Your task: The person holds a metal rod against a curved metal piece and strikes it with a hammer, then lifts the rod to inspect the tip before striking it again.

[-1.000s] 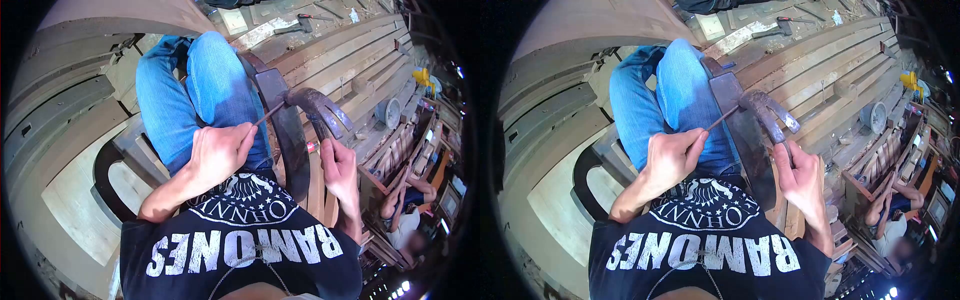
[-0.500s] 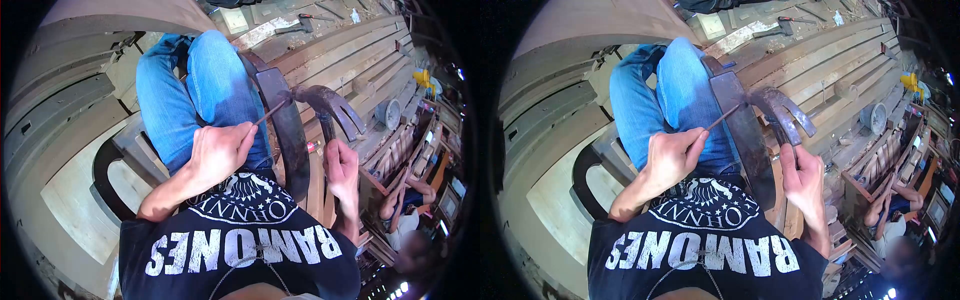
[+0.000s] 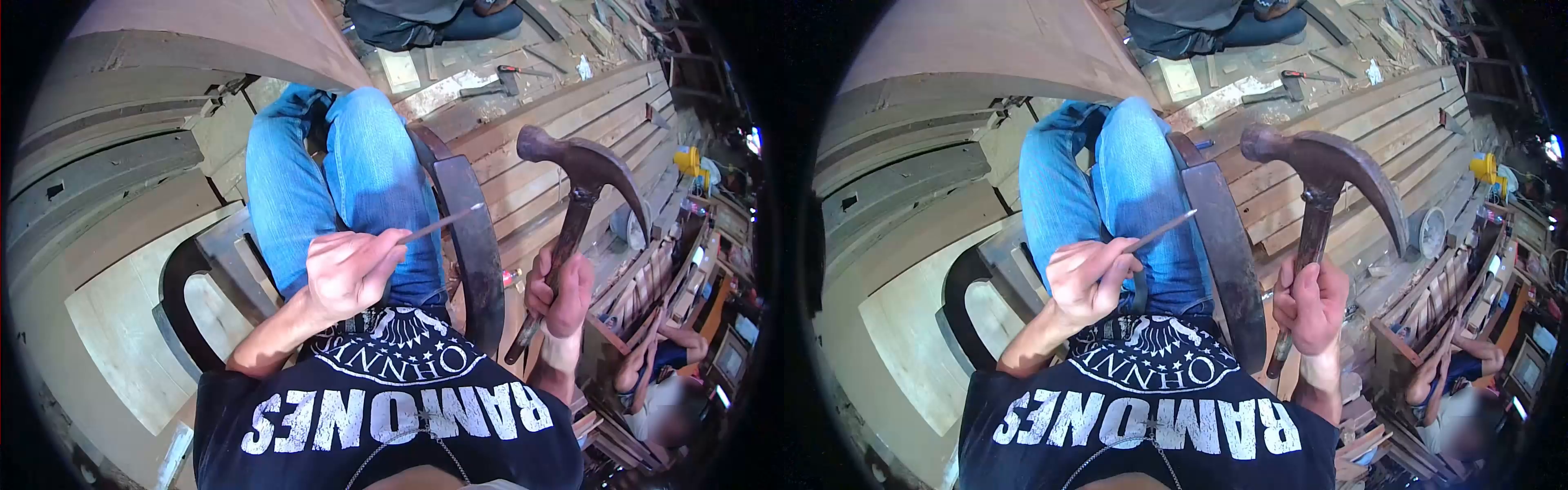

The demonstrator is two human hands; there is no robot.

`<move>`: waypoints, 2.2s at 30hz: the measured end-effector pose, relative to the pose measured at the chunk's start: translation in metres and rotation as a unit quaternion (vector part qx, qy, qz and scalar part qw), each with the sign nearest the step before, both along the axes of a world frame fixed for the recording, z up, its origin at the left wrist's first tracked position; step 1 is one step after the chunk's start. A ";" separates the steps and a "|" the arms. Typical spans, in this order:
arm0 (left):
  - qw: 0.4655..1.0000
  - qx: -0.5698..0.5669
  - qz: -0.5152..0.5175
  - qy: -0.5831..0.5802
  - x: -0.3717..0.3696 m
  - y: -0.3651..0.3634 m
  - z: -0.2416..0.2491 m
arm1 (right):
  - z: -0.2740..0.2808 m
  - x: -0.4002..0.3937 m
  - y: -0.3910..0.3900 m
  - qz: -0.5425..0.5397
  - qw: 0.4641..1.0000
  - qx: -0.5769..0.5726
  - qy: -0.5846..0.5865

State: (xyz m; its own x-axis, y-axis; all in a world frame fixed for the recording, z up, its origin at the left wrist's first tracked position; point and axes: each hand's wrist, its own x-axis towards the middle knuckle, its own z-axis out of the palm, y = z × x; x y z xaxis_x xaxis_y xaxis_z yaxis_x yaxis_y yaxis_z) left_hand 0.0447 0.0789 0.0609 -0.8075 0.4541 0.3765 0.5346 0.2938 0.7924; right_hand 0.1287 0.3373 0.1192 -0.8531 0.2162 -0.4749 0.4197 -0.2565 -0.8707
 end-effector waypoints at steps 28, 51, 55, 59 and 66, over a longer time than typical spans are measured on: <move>0.994 0.081 0.004 0.072 0.009 -0.009 0.007 | 0.018 -0.014 -0.018 0.091 0.987 0.082 0.102; 0.992 0.101 0.006 0.071 0.010 -0.007 0.010 | 0.018 -0.017 -0.021 0.088 0.986 0.120 0.077; 0.992 0.104 0.000 0.076 0.010 -0.006 0.009 | 0.020 -0.018 -0.022 0.087 0.986 0.123 0.077; 0.993 0.096 0.001 0.071 0.010 -0.006 0.009 | 0.016 -0.015 -0.018 0.091 0.985 0.115 0.087; 0.992 0.105 -0.004 0.069 0.011 -0.005 0.005 | 0.014 -0.014 -0.016 0.086 0.986 0.106 0.094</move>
